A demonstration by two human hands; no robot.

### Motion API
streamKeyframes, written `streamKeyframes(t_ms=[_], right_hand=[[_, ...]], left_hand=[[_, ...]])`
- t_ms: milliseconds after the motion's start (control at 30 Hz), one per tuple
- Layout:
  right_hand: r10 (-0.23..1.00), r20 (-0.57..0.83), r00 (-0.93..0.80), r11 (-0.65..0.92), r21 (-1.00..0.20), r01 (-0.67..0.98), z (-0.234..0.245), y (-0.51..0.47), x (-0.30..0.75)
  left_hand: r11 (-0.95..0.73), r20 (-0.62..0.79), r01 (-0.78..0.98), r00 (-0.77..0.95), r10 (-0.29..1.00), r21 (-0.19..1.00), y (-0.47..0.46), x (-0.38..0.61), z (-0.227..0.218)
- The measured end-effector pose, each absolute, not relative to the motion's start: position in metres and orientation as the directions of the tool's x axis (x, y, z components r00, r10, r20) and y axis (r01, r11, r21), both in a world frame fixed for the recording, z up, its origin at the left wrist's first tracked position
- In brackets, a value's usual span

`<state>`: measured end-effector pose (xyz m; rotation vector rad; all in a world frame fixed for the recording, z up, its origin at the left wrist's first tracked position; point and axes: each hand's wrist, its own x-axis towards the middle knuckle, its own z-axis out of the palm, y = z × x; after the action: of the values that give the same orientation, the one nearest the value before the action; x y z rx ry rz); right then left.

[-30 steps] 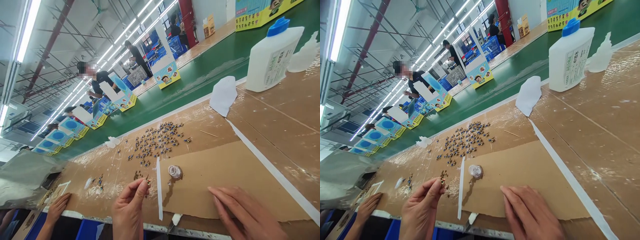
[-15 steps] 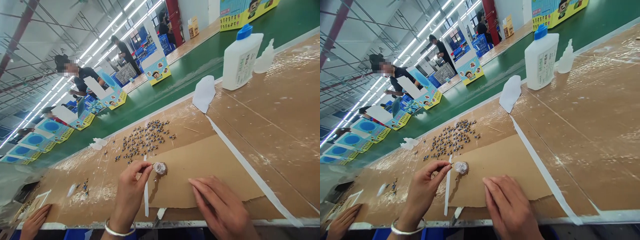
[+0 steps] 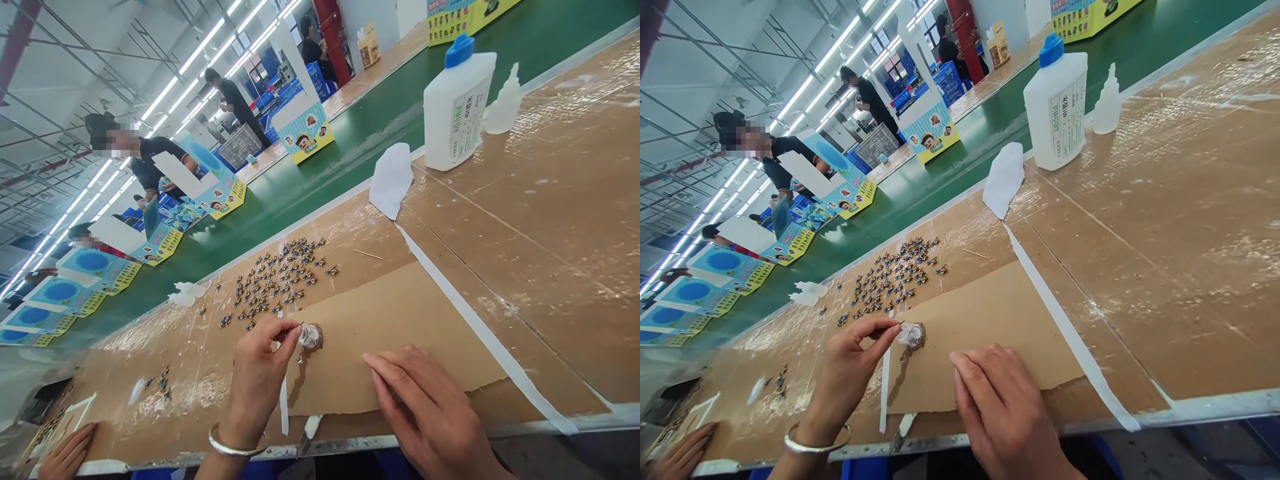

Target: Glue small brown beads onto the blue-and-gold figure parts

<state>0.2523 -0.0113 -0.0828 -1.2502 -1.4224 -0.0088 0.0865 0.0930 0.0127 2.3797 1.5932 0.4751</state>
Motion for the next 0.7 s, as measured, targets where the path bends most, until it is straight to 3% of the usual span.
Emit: streamKeyframes(t_ms=[700], right_hand=[[0.640,0.716,0.279,0.435,-0.637,0.637,-0.0778,-0.0100,0.2527]], left_hand=[[-0.425,0.150,0.857,0.398,0.905,0.292,0.0962,0.0913,0.0135]])
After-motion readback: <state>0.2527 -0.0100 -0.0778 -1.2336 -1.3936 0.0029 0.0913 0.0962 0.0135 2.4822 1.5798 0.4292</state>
